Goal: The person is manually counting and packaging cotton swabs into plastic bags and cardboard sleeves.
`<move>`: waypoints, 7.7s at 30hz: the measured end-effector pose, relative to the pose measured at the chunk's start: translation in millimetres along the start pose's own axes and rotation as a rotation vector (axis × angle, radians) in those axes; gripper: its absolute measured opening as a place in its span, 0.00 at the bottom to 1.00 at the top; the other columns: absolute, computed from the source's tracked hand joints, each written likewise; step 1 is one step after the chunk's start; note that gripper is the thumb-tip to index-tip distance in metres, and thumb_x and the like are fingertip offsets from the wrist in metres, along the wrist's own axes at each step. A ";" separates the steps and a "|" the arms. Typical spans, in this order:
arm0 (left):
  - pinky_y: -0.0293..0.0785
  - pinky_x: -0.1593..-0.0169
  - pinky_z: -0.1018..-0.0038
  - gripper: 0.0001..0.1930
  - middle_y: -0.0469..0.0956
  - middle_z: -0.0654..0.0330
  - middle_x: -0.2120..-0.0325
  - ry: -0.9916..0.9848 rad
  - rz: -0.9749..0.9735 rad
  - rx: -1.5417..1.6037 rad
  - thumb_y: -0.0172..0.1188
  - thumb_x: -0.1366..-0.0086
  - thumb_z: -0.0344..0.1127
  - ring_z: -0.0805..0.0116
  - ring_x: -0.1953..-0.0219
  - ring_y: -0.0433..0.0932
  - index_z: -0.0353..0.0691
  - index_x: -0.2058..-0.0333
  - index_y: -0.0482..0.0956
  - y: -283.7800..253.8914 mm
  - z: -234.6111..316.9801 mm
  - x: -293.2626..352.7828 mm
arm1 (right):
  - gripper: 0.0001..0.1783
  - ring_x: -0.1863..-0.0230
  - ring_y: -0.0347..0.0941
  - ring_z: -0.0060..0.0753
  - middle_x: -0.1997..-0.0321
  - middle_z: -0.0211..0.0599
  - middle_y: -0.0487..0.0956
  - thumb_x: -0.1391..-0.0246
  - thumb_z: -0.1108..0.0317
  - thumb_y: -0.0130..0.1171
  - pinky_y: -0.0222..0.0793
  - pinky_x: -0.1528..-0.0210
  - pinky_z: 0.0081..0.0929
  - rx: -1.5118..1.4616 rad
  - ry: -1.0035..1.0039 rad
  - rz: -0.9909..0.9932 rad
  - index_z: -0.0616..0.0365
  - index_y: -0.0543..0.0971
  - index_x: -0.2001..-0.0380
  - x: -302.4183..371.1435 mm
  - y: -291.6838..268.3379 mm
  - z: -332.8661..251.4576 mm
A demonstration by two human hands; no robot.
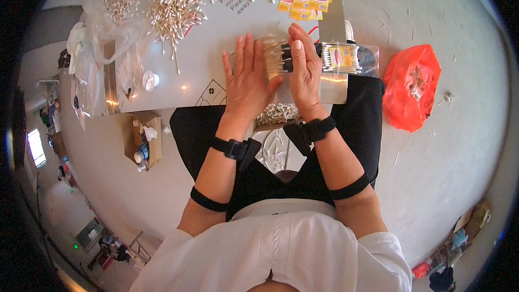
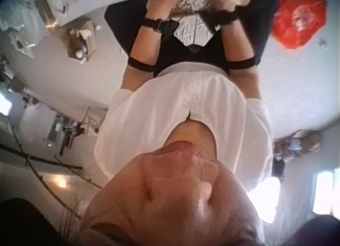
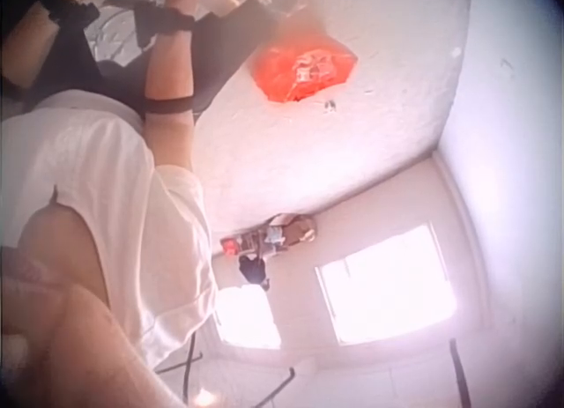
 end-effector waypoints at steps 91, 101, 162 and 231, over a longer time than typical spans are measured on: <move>0.64 0.52 0.60 0.07 0.74 0.64 0.63 0.190 0.266 0.072 0.61 0.47 0.24 0.58 0.53 0.69 0.43 0.69 0.78 -15.6 -31.3 -82.0 | 0.24 0.40 0.69 0.34 0.44 0.45 0.74 0.30 0.59 0.45 0.61 0.32 0.30 -0.190 0.070 0.031 0.72 0.72 0.45 -29.9 -4.3 4.9; 0.49 0.33 0.48 0.31 0.61 0.52 0.36 0.244 0.026 0.029 0.63 0.43 0.39 0.52 0.32 0.55 0.36 0.41 0.67 -17.4 6.1 -4.7 | 0.25 0.38 0.67 0.33 0.43 0.44 0.73 0.30 0.58 0.45 0.61 0.32 0.30 -0.120 0.077 -0.045 0.72 0.71 0.45 -32.3 -5.7 4.6; 0.46 0.29 0.61 0.36 0.50 0.45 0.32 -0.121 0.463 1.286 0.40 0.26 0.54 0.54 0.29 0.50 0.29 0.33 0.49 16.0 -20.9 -31.6 | 0.28 0.32 0.60 0.36 0.33 0.46 0.65 0.30 0.55 0.42 0.53 0.31 0.29 0.158 -0.181 0.113 0.66 0.65 0.37 -3.9 16.5 7.8; 0.46 0.29 0.63 0.35 0.56 0.50 0.34 -0.110 0.440 1.632 0.43 0.27 0.54 0.58 0.31 0.54 0.28 0.35 0.55 24.3 -22.7 -42.8 | 0.32 0.31 0.58 0.37 0.33 0.47 0.64 0.30 0.51 0.41 0.51 0.28 0.31 0.033 -0.090 0.005 0.69 0.63 0.36 -17.8 8.0 13.7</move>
Point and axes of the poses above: each hand's wrist, its own x-axis away from the middle knuckle, its own y-axis out of the palm, z = x × y, the point moved 3 cm from there along -x, towards the middle knuckle
